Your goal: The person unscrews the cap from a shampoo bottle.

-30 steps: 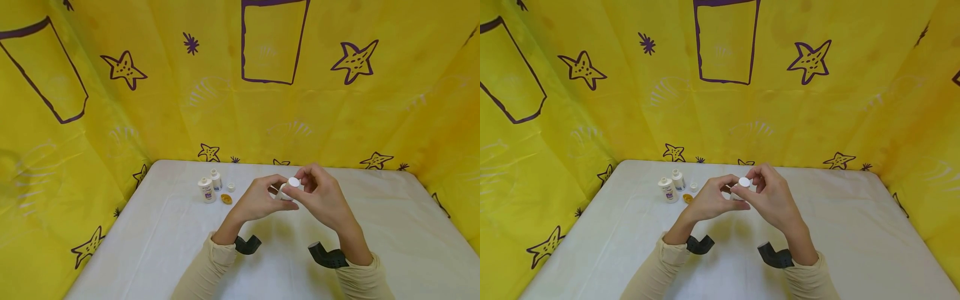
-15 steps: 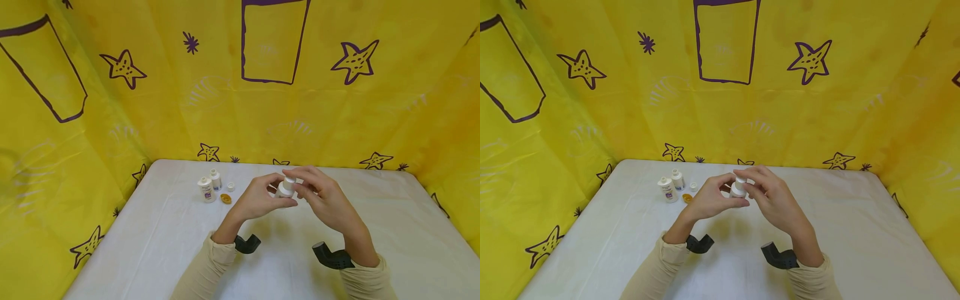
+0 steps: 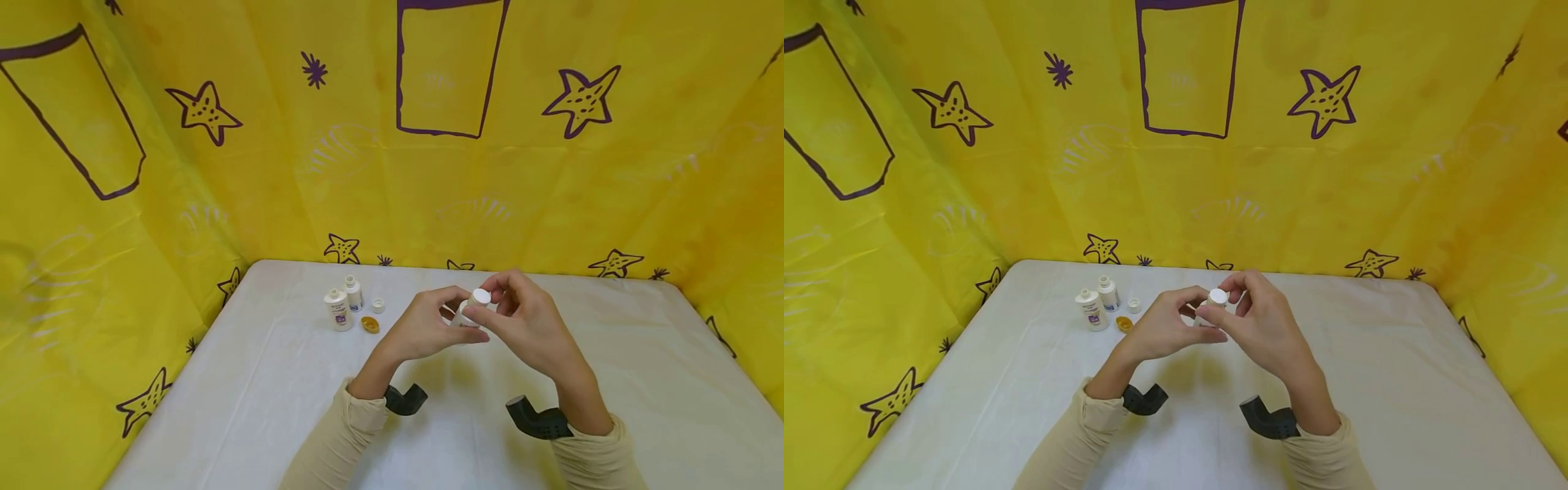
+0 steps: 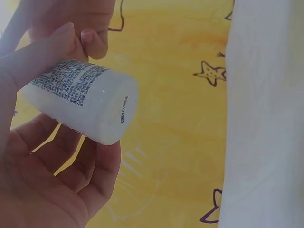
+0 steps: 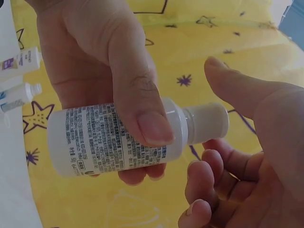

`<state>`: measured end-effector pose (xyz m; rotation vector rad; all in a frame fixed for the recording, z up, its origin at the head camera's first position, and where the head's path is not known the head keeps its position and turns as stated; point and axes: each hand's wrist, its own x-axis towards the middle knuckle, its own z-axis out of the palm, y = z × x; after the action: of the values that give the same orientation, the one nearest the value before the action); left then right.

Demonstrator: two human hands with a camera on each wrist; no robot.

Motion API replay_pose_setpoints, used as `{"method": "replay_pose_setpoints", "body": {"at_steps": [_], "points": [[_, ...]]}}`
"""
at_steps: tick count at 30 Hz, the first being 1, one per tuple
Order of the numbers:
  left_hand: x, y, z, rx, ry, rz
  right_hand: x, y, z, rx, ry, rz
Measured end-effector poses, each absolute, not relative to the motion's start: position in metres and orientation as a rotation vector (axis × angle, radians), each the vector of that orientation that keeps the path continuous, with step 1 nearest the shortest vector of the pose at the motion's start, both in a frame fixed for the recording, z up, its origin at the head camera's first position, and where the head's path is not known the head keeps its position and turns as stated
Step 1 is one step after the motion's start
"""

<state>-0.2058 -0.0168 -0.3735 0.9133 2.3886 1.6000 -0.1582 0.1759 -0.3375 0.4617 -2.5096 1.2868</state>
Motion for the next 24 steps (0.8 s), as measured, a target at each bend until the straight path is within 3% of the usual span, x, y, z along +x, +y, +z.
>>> {"method": "replay_pose_setpoints", "body": {"at_steps": [18, 24], "points": [[-0.2087, -0.0205, -0.3742, 0.861, 2.409, 1.604, -0.155, 0.1764, -0.3344, 0.741, -2.4, 1.203], [-0.2097, -0.0207, -0.3741, 0.859, 2.405, 1.601, -0.1527, 0.1767, -0.3327, 0.703, -2.423, 1.246]]}}
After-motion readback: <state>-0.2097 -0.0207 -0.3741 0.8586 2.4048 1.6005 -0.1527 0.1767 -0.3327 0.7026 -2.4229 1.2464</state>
